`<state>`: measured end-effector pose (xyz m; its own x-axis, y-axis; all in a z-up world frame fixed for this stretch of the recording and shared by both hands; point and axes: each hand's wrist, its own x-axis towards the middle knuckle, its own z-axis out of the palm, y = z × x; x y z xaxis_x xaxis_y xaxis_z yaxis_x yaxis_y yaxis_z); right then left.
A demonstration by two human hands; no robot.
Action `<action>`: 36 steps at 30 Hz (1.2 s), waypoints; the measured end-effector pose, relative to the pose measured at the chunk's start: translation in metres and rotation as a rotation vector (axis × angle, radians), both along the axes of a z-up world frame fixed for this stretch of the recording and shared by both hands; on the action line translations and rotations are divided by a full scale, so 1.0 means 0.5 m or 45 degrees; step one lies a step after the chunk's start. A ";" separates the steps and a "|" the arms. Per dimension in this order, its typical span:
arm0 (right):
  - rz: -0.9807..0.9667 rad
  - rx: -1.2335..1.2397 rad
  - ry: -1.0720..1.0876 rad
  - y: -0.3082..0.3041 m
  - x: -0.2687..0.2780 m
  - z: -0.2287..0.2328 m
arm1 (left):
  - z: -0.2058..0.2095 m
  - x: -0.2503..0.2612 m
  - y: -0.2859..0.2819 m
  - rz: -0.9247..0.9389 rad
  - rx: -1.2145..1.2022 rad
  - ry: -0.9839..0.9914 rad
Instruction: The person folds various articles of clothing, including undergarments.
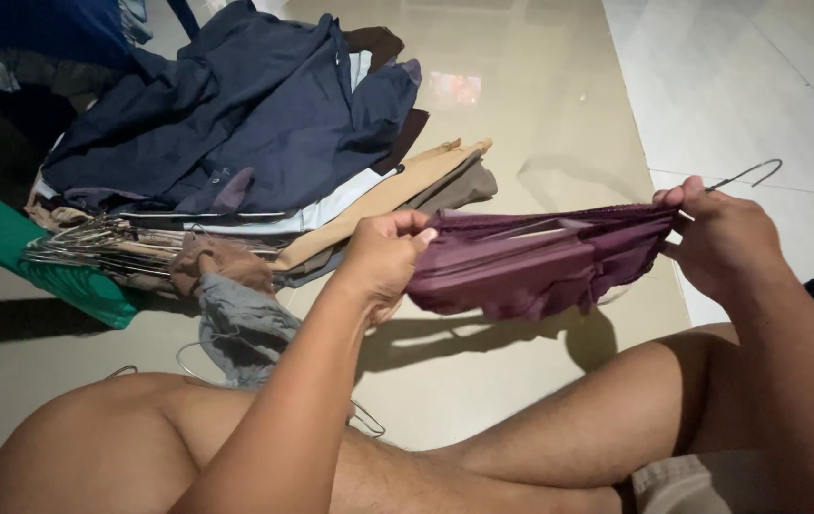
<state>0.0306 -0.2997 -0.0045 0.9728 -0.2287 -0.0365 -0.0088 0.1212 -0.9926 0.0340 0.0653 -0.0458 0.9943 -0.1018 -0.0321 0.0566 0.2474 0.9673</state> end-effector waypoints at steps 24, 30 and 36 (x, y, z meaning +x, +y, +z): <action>0.376 0.030 -0.234 0.336 -0.088 0.192 | 0.228 -0.214 -0.072 0.638 0.951 -1.098; 0.594 0.086 -0.205 0.493 -0.085 0.227 | 0.322 -0.310 -0.011 0.629 1.076 -0.706; 1.091 0.349 -0.097 0.586 -0.203 0.299 | 0.372 -0.298 0.107 0.526 1.045 -0.418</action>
<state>-0.0709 -0.0069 0.1452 0.8076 0.5831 0.0884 -0.1404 0.3357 -0.9314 -0.1151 0.1187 0.1404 0.9189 0.1872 0.3472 -0.1861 -0.5704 0.8000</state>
